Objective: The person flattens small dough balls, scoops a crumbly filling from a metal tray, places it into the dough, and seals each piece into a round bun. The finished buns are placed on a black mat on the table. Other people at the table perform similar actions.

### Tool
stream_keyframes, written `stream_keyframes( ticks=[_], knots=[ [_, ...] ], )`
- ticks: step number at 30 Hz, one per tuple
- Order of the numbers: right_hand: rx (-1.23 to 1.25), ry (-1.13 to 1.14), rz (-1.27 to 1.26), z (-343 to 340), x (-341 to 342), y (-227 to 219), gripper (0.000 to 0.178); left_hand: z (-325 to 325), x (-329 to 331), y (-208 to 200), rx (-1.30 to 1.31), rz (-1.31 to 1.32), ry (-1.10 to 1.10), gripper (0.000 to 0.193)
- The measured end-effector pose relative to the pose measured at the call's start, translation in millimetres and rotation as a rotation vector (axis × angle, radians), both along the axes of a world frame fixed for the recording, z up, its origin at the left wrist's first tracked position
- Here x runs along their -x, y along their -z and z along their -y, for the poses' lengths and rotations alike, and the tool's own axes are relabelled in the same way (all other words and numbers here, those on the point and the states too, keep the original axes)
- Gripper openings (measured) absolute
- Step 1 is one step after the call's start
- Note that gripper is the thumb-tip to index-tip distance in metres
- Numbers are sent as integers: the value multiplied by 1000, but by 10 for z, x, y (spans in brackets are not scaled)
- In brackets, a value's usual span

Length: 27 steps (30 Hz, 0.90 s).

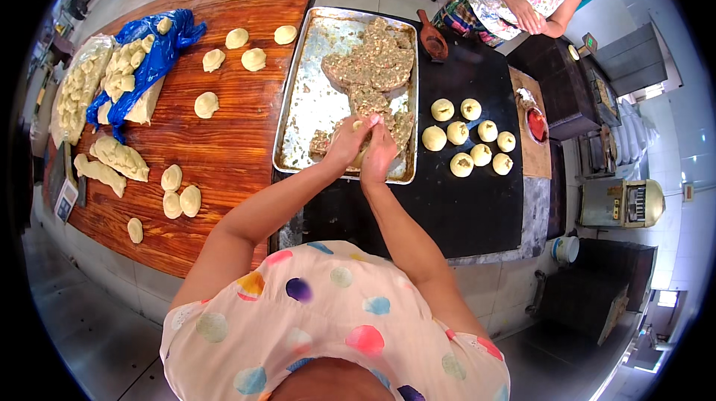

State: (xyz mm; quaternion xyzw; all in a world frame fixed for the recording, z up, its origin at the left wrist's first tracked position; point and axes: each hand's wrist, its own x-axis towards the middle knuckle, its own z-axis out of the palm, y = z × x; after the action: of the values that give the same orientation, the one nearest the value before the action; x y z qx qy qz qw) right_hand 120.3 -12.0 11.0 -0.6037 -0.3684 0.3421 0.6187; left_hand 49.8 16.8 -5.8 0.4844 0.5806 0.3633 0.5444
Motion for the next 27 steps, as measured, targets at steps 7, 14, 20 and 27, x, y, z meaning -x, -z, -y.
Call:
stream_keyframes(
  ticks=[7,14,20,27],
  knots=[
    [4,-37,-685,-153,4,-180,38,253,29,-391,273,1297,-82,53],
    [-128,-97,130,-40,89,-214,20,299,25,-256,55,723,-182,35],
    [15,-272,-397,-6,-144,-354,54,148,173,-485,246,742,139,51],
    [-97,52,-484,-5,-232,-381,55,308,-180,-654,197,1008,-157,55]
  ],
)
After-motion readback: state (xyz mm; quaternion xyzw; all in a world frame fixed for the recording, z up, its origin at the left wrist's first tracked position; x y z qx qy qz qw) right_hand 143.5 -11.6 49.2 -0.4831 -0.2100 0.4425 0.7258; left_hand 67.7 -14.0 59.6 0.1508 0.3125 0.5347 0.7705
